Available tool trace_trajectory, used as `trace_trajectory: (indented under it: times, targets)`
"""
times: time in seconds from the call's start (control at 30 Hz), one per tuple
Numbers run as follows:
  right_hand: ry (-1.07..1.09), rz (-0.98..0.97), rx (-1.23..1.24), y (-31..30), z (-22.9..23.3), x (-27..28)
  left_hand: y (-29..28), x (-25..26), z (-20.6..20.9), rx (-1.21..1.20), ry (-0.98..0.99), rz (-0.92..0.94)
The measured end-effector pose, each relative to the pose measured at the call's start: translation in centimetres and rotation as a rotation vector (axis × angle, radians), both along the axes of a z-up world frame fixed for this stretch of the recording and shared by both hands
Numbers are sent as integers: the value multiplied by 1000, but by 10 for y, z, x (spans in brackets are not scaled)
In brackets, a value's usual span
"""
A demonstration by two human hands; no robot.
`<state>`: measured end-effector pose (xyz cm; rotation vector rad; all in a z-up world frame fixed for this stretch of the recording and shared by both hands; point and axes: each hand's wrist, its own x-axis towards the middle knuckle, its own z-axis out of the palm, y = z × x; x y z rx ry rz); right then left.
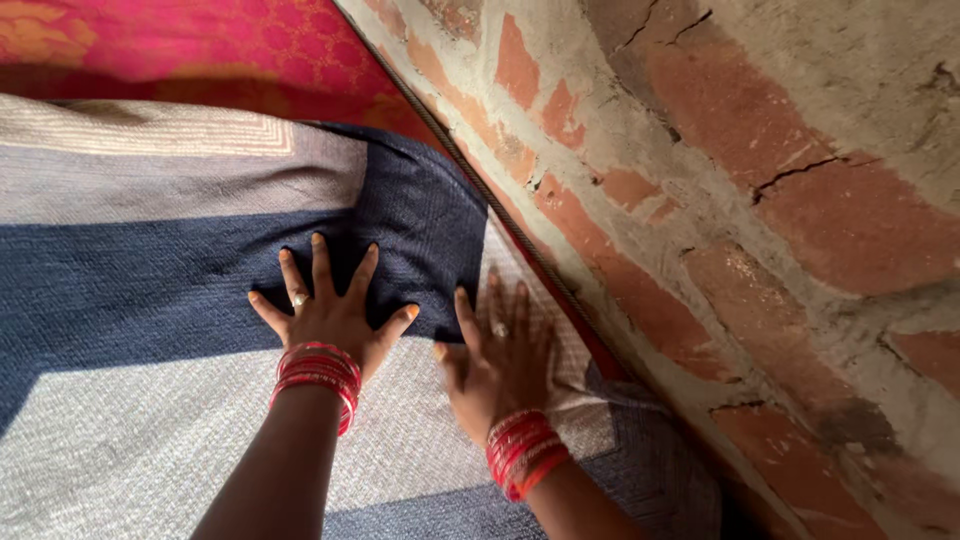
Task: The person smooths a chevron-patterned bedspread on a bed using both hands. They repeatedly press and rub the fabric along the edges and center to flatten wrinkles and align the pattern. The bed is positioned against a brick wall in a room with a concrete floor.
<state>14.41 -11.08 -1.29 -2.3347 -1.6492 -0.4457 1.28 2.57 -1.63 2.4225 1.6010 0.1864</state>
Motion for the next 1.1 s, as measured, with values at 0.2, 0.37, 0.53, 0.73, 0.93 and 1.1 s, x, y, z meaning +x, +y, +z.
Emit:
trace_trajectory:
  times: [0.2,0.37,0.53,0.73,0.93,1.1]
  targets:
    - [178,-147,-284,35,28,11,1,0,-10,57,-5,-1]
    - [139,-95,-260,51,26,40,2,3,-10,27,39,26]
    - [150,-9,-190,62,6,70,5,8,-8,29,37,43]
    - [285,-52,-278,66,15,75,13,15,-13,55,22,48]
    - [258,-59,-185,65,27,73,14,34,-26,183,-15,-155]
    - [423,-141,-423,67,39,75,10,62,-21,159,-32,-386]
